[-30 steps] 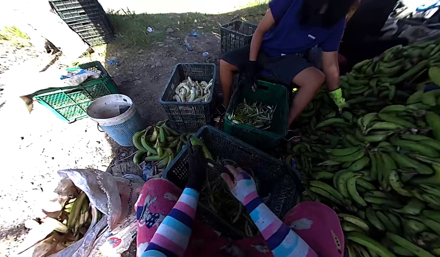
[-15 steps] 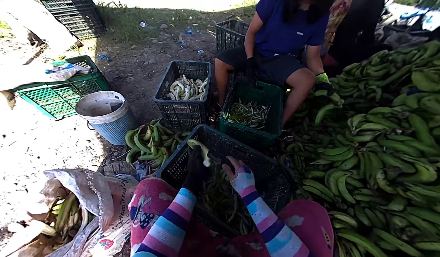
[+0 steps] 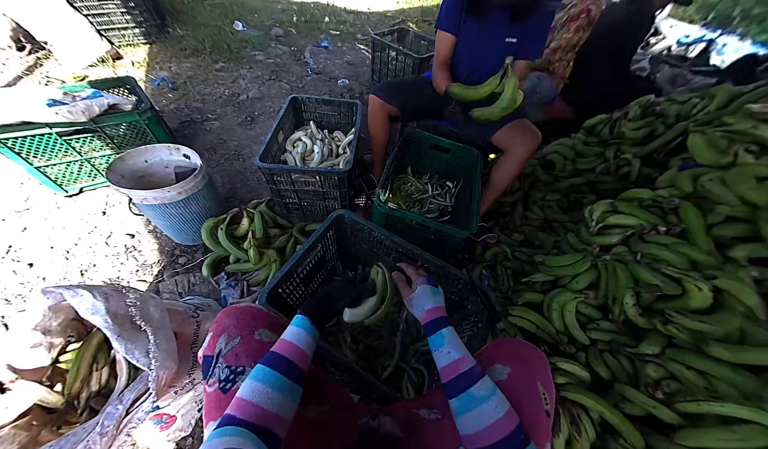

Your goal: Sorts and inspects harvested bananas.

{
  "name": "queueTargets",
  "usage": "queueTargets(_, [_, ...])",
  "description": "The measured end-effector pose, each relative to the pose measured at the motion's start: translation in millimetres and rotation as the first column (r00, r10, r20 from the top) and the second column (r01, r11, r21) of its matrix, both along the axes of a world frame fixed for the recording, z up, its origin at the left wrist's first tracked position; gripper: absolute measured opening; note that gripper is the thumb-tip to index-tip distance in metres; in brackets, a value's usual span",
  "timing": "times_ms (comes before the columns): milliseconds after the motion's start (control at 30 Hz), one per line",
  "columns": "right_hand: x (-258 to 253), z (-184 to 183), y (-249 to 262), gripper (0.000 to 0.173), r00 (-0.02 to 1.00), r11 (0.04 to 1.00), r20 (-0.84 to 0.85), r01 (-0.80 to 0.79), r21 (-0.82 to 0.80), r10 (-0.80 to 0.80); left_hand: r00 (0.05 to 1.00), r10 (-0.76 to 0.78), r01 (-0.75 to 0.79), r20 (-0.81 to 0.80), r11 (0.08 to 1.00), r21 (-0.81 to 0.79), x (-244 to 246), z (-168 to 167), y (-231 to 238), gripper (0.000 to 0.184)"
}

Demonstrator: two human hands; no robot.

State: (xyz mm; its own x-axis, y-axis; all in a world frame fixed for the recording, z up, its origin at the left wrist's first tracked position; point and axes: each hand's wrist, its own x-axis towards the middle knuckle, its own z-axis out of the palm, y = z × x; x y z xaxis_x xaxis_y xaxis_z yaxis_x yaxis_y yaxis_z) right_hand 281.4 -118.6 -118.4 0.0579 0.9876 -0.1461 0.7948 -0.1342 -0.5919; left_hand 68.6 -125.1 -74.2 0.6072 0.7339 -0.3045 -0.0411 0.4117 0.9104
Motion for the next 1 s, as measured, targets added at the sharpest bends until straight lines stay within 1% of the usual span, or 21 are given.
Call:
queueTargets(33, [-1,-1,0,0.053,1.000,1.000,-0.014,0.028,0.003,-0.028,0.996,-0.069,0.068,0.063,0.997,0.030,-2,-15,6,0.025])
queueTargets(67, [-1,-1,3,0.053,0.998,0.998,-0.028,0.064,-0.004,-0.064,0.978,-0.187,0.176,0.096,0.978,0.109,-7,-36,16,0.032])
queueTargets(100, [1,-2,6,0.054,0.994,0.995,-0.040,0.102,-0.007,-0.103,0.973,-0.231,0.225,0.014,0.958,0.179,-6,-42,15,0.040])
queueTargets(133, [5,-2,9,0.054,0.991,0.992,-0.042,0.126,-0.006,-0.127,0.978,-0.194,0.205,-0.072,0.953,0.224,-4,-43,10,0.051])
queueTargets(167, [6,-1,11,0.055,0.991,0.992,-0.050,0.127,0.006,-0.127,0.991,-0.111,0.126,-0.079,0.966,0.225,-3,-45,8,0.054])
queueTargets(233, [0,-1,6,0.054,0.995,0.996,-0.074,0.073,0.059,-0.068,0.984,0.177,-0.181,0.033,0.963,0.198,-2,-58,12,0.049])
queueTargets(267, [-8,-4,0,0.054,0.997,0.995,-0.075,0.031,0.090,-0.024,0.942,0.335,-0.330,0.014,0.919,0.216,2,-56,16,0.047])
queueTargets(300, [-17,-7,-8,0.055,0.997,0.991,-0.068,-0.013,0.130,0.022,0.878,0.476,-0.443,-0.048,0.846,0.298,4,-56,20,0.047])
queueTargets(367, [-39,-14,-23,0.055,0.995,0.963,-0.016,-0.093,0.252,0.100,0.762,0.629,-0.507,-0.156,0.729,0.459,-3,-63,26,0.046])
queueTargets(400, [-48,-19,-30,0.055,0.993,0.935,0.027,-0.120,0.334,0.118,0.706,0.693,-0.557,-0.145,0.670,0.491,-5,-67,26,0.042])
queueTargets(467, [-61,-24,-39,0.056,0.989,0.880,0.098,-0.145,0.452,0.113,0.637,0.752,-0.555,-0.170,0.601,0.575,-10,-70,20,0.053])
queueTargets(533, [-64,-22,-38,0.056,0.986,0.868,0.136,-0.151,0.474,0.098,0.632,0.747,-0.513,-0.208,0.604,0.610,-12,-62,15,0.053])
queueTargets(567, [-62,-21,-36,0.057,0.982,0.870,0.153,-0.168,0.463,0.108,0.670,0.712,-0.490,-0.208,0.635,0.597,-12,-52,12,0.049])
queueTargets(633, [-59,-17,-36,0.059,0.974,0.881,0.180,-0.200,0.429,0.134,0.770,0.629,-0.508,-0.104,0.705,0.495,-11,-37,11,0.037])
queueTargets(667, [-59,-16,-38,0.060,0.973,0.883,0.183,-0.204,0.422,0.137,0.785,0.619,-0.562,-0.008,0.719,0.409,-9,-34,13,0.033])
queueTargets(733, [-59,-14,-41,0.060,0.975,0.890,0.182,-0.191,0.414,0.124,0.730,0.660,-0.683,0.177,0.707,0.185,-7,-53,30,0.032])
queueTargets(767, [-59,-14,-42,0.059,0.979,0.897,0.172,-0.175,0.407,0.114,0.692,0.695,-0.721,0.196,0.680,0.132,-6,-61,35,0.035])
queueTargets(800, [-59,-13,-41,0.058,0.983,0.901,0.153,-0.156,0.404,0.102,0.671,0.722,-0.741,0.167,0.659,0.130,-5,-66,36,0.038])
queueTargets(867, [-56,-7,-35,0.056,0.996,0.930,0.060,-0.090,0.357,0.073,0.702,0.707,-0.708,0.084,0.680,0.192,0,-64,32,0.043])
queueTargets(933, [-46,-1,-26,0.054,0.999,0.945,0.001,-0.051,0.324,0.054,0.781,0.613,-0.624,0.120,0.755,0.201,4,-52,27,0.046])
queueTargets(1000, [-36,-1,-22,0.055,0.998,0.933,0.029,-0.068,0.354,0.062,0.858,0.497,-0.514,0.133,0.823,0.240,3,-48,29,0.048])
